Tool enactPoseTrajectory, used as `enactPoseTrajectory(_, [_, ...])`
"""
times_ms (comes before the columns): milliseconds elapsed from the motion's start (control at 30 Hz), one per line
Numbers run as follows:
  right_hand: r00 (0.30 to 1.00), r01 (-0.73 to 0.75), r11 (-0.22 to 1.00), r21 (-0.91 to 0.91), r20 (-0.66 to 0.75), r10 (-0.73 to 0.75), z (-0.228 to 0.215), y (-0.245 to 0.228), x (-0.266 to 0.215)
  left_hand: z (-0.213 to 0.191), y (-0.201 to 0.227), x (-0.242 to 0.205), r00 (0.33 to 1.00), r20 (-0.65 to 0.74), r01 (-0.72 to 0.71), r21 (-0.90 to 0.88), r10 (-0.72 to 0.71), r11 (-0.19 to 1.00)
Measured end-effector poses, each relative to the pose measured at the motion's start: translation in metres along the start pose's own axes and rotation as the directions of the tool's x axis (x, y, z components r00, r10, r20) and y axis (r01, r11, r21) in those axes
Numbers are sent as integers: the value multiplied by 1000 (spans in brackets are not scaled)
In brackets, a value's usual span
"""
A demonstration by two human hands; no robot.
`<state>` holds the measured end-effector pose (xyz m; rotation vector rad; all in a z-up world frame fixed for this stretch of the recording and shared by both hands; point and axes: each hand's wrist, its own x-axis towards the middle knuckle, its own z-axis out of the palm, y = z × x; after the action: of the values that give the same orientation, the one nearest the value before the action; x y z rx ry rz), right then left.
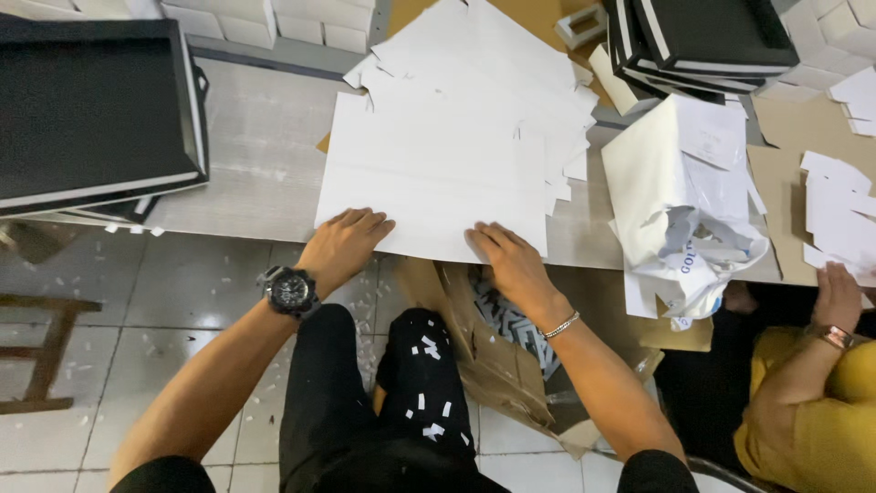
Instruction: The person assembles a black rectangular frame by attaching white strips to its edges. They then fold white paper pieces and insert them into the frame. The task is performed on a cluttered table with stacks of frames and paper.
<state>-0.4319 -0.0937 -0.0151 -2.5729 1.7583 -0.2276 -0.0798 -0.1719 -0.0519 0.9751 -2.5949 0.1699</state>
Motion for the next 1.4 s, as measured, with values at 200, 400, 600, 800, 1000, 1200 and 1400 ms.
enactPoseTrajectory(200, [992,-5,1000,20,125,2,-48,-17,13,-1,-4,7,996,-51,78,76,-74,994])
enactPoseTrajectory(400, [940,-160,987,-10,302,155,-63,-1,43,-18,-14,53,908,359,246,-43,-214,968])
enactPoseTrajectory(600, [785,-376,924,74,555,275,-96,5,110,26,-55,132,679,656,453,-21,-329,891])
enactPoseTrajectory(800, [890,-320,938,-135,297,346,-41,57,128,-38,-56,73,880,399,287,-11,-259,958])
enactPoseTrajectory(1000, [984,-80,971,225,175,40,-23,-105,125,-33,-54,53,863,474,247,-93,-175,965])
enactPoseTrajectory(1200, [986,85,994,-74,-135,-95,51,-119,90,-8,-55,48,916,361,196,-20,-175,980])
enactPoseTrajectory(1400, [980,21,992,-127,-192,-46,31,-45,35,-16,-56,50,877,445,227,-51,-181,973])
